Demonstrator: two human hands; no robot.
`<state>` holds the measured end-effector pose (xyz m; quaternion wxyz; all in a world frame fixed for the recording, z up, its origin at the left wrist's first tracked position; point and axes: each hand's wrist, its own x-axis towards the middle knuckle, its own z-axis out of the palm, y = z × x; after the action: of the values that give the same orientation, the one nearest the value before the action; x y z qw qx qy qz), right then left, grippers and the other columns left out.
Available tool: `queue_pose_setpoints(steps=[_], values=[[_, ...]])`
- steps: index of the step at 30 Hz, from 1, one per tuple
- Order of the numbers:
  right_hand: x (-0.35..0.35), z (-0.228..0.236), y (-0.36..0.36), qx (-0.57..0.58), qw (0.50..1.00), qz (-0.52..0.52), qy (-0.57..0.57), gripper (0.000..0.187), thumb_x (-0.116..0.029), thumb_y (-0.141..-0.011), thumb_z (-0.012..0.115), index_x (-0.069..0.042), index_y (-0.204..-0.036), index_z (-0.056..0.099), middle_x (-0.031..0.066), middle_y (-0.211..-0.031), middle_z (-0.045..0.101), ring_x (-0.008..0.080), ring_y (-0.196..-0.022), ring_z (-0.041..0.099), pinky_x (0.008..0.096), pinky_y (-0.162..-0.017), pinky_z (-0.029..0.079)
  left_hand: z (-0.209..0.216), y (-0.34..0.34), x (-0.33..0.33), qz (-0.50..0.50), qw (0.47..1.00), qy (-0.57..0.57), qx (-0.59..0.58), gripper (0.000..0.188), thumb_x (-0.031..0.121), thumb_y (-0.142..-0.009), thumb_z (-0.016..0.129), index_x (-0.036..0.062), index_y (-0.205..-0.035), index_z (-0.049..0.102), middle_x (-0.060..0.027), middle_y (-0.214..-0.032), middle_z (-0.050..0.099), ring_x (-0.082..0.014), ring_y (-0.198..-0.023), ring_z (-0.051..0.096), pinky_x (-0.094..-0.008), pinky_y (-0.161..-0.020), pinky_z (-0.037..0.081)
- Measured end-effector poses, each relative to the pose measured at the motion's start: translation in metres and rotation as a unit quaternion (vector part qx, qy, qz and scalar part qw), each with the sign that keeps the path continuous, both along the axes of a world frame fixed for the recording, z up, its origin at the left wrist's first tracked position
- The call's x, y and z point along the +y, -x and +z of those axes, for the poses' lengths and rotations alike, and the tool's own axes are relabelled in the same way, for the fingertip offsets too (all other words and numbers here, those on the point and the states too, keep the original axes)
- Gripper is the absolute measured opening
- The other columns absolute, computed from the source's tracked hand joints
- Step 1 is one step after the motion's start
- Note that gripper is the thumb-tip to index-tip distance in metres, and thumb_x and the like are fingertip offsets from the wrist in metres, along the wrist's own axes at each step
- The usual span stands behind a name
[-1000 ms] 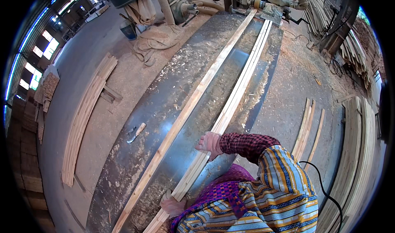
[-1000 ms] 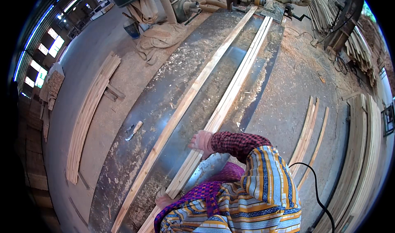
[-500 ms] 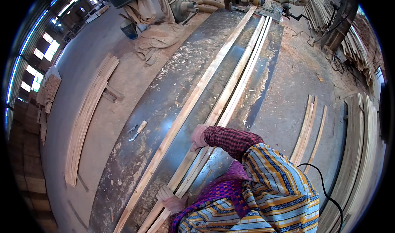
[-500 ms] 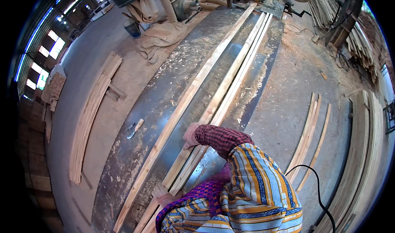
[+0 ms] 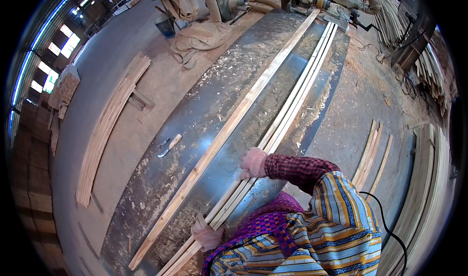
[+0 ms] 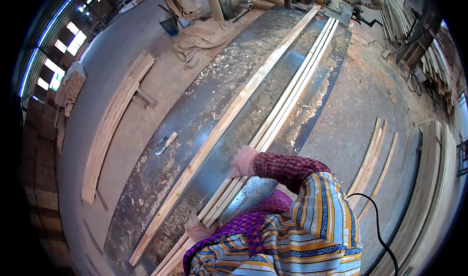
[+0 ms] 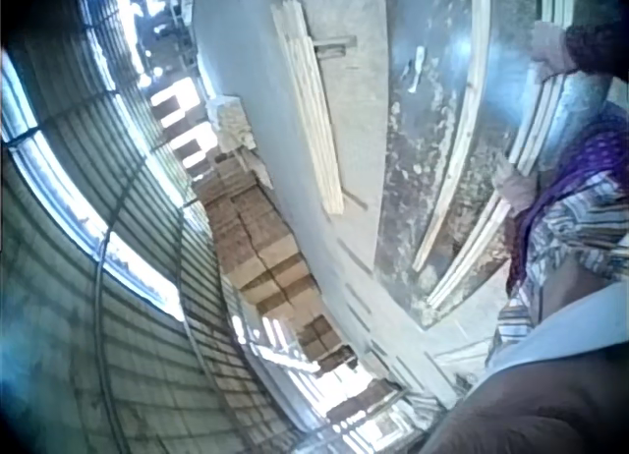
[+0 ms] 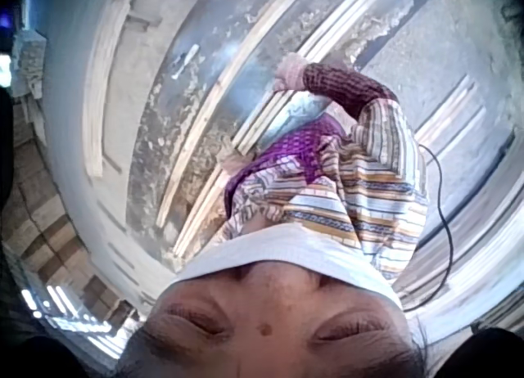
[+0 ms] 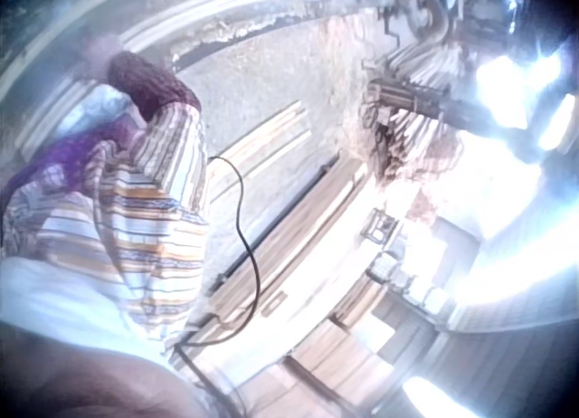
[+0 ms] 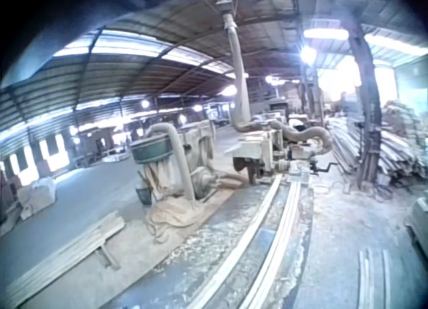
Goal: The person handles thin wood strips, placing them on a metal table, uses a hand tool to scrape the surface of a strip, and carries a group of strips across a factory floor to a large stack.
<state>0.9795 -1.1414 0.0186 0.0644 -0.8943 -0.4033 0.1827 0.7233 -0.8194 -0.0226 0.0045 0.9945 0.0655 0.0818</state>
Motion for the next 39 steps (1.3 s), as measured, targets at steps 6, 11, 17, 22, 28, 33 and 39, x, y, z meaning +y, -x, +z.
queue_pose_setpoints(steps=[6,11,17,22,28,33,39], values=[[0.000,0.008,0.000,0.068,0.997,-0.027,-0.008,0.053,-0.061,-0.096,0.057,-0.013,-0.095,0.078,0.0128,-0.094,0.075,0.0362,-0.099,0.071,0.0499,-0.085,0.056,0.016,-0.012,-0.002,0.041,0.984,0.044,0.168,0.083,0.057,-0.057,0.086,0.0080,-0.119,0.064,-0.0111,-0.109,0.066,-0.0332,-0.104,0.063,-0.0472,-0.095,0.049],[0.011,0.007,-0.047,0.063,0.995,-0.073,0.036,0.045,-0.053,-0.096,0.061,-0.015,-0.116,0.074,0.0136,-0.111,0.075,0.0334,-0.111,0.070,0.0471,-0.092,0.055,0.026,-0.016,-0.005,0.011,0.994,0.028,0.108,0.079,0.056,-0.057,0.087,0.0080,-0.115,0.063,-0.0106,-0.107,0.065,-0.0325,-0.104,0.063,-0.0475,-0.097,0.048],[0.018,0.001,-0.159,-0.168,0.980,-0.088,0.056,0.040,-0.030,-0.093,0.071,-0.011,-0.129,0.069,0.0121,-0.122,0.073,0.0294,-0.120,0.068,0.0432,-0.100,0.052,0.033,-0.018,-0.003,0.016,0.990,0.051,0.133,0.079,0.058,-0.055,0.087,0.0081,-0.111,0.064,-0.0087,-0.104,0.064,-0.0313,-0.102,0.061,-0.0450,-0.094,0.046],[0.026,-0.021,-0.212,-0.036,0.970,-0.038,0.239,0.036,-0.022,-0.080,0.081,-0.009,-0.114,0.078,0.0112,-0.116,0.076,0.0312,-0.111,0.073,0.0421,-0.092,0.056,0.004,-0.014,0.005,-0.006,0.997,0.049,0.063,0.072,0.053,-0.050,0.083,0.0085,-0.104,0.065,-0.0069,-0.099,0.064,-0.0287,-0.095,0.062,-0.0426,-0.087,0.046],[0.131,-0.003,-0.131,0.063,0.985,0.137,0.086,0.038,-0.022,-0.073,0.078,-0.005,-0.106,0.077,0.0190,-0.105,0.076,0.0349,-0.103,0.074,0.0458,-0.085,0.060,0.015,-0.009,0.006,-0.029,0.994,0.096,0.041,0.080,0.054,-0.058,0.082,0.0082,-0.123,0.067,-0.0097,-0.100,0.065,-0.0306,-0.094,0.063,-0.0465,-0.088,0.047],[0.209,-0.009,-0.028,0.156,0.962,0.224,0.017,0.034,-0.039,-0.080,0.081,-0.007,-0.089,0.076,0.0177,-0.088,0.073,0.0375,-0.082,0.072,0.0478,-0.074,0.059,0.034,-0.014,0.025,-0.002,0.973,0.124,0.195,0.080,0.053,-0.070,0.086,0.0087,-0.132,0.060,-0.0105,-0.113,0.065,-0.0295,-0.103,0.064,-0.0456,-0.089,0.050],[0.149,-0.031,-0.005,0.048,0.973,0.214,-0.065,0.036,-0.043,-0.085,0.075,-0.009,-0.099,0.075,0.0147,-0.101,0.068,0.0367,-0.097,0.066,0.0489,-0.081,0.055,0.023,-0.019,0.047,-0.004,0.970,0.139,0.201,0.076,0.052,-0.066,0.088,0.0123,-0.125,0.062,-0.0066,-0.113,0.067,-0.0269,-0.109,0.065,-0.0428,-0.100,0.048]])
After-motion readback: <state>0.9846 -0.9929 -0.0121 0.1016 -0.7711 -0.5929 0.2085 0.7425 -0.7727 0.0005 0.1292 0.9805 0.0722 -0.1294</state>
